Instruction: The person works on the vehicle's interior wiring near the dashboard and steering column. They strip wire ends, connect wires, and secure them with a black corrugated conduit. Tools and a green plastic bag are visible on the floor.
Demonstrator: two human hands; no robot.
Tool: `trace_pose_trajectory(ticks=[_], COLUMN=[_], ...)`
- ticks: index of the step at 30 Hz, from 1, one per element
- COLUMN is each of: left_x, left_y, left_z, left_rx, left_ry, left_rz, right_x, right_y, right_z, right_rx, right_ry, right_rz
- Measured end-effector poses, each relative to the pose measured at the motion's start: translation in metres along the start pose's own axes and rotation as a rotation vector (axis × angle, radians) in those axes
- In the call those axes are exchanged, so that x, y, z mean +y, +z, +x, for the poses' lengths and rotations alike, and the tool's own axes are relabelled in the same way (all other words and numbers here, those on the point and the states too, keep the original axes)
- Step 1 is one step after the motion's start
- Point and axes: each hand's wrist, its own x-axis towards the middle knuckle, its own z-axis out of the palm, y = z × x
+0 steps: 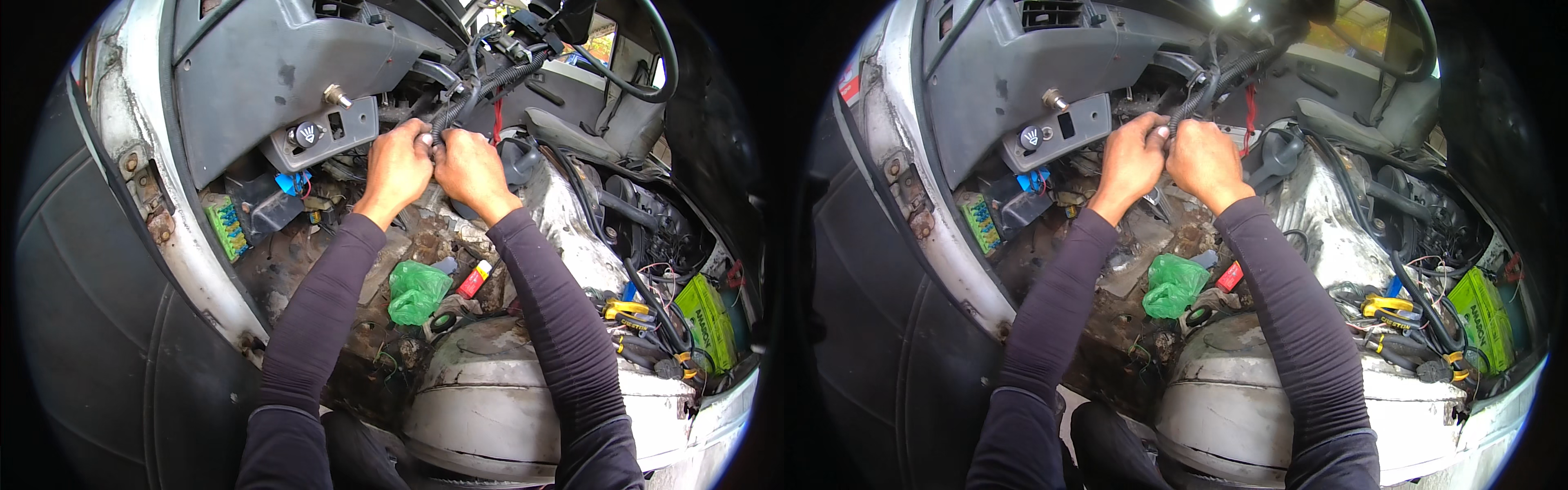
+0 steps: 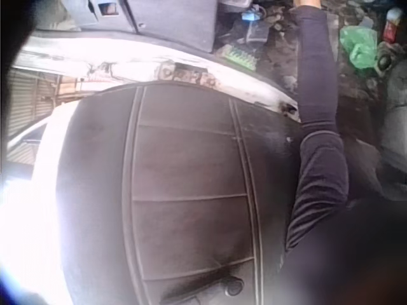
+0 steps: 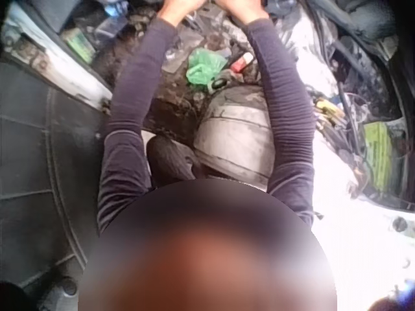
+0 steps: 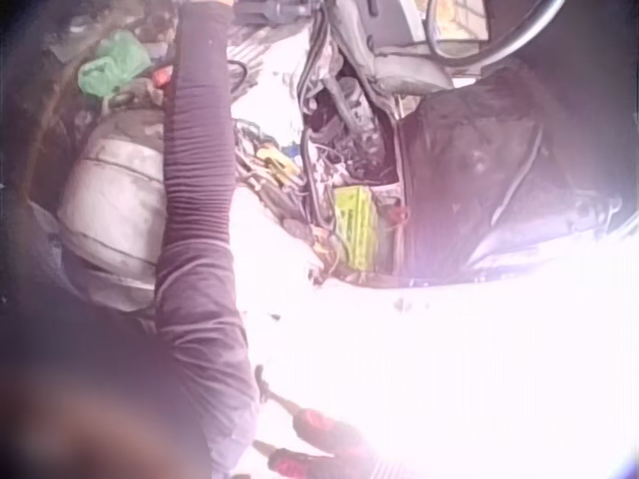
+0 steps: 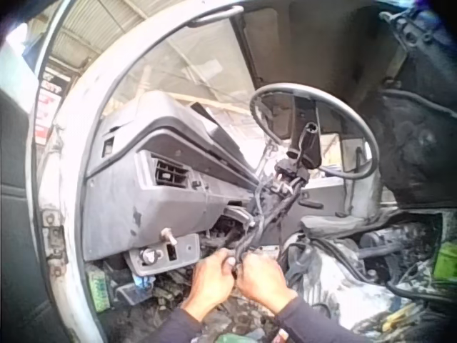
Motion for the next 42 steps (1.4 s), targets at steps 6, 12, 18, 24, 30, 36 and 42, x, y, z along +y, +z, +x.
trace_pose_trajectory(ticks=[6, 12, 18, 24, 30, 36, 42], left_x=[-0.003, -0.001, -0.006, -0.007, -0.014, -0.021, -0.021], left_y=[-0.001, -0.001, -0.017, -0.017, -0.016, -0.026, -0.039], left_z=[-0.007, -0.007, -0.017, -0.025, -0.025, -0.030, -0.022], left_rx=[0.092, 0.094, -0.015, 0.073, 0.057, 0.077, -0.005], left_ry=[-0.089, -0.186, -0.105, -0.076, -0.114, 0.016, -0.220], left_rz=[0.029, -0.102, 0.014, 0.061, -0.005, 0.002, -0.022], right_x=[0.012, -0.001, 0.002, 0.004, 0.001, 0.001, -0.001], right_y=[-0.020, -0.005, -0.004, -0.002, 0.008, 0.012, 0.011], right_z=[-0.005, -0.006, -0.011, -0.017, -0.010, -0.018, -0.013], right_rx=[-0.258, 0.094, -0.176, -0.084, -0.054, -0.239, -0.067], right_ry=[0.192, 0.055, 0.034, -0.055, -0.021, -0.022, -0.081], right_rz=[0.474, 0.236, 0.366, 0.280, 0.300, 0.512, 0.290])
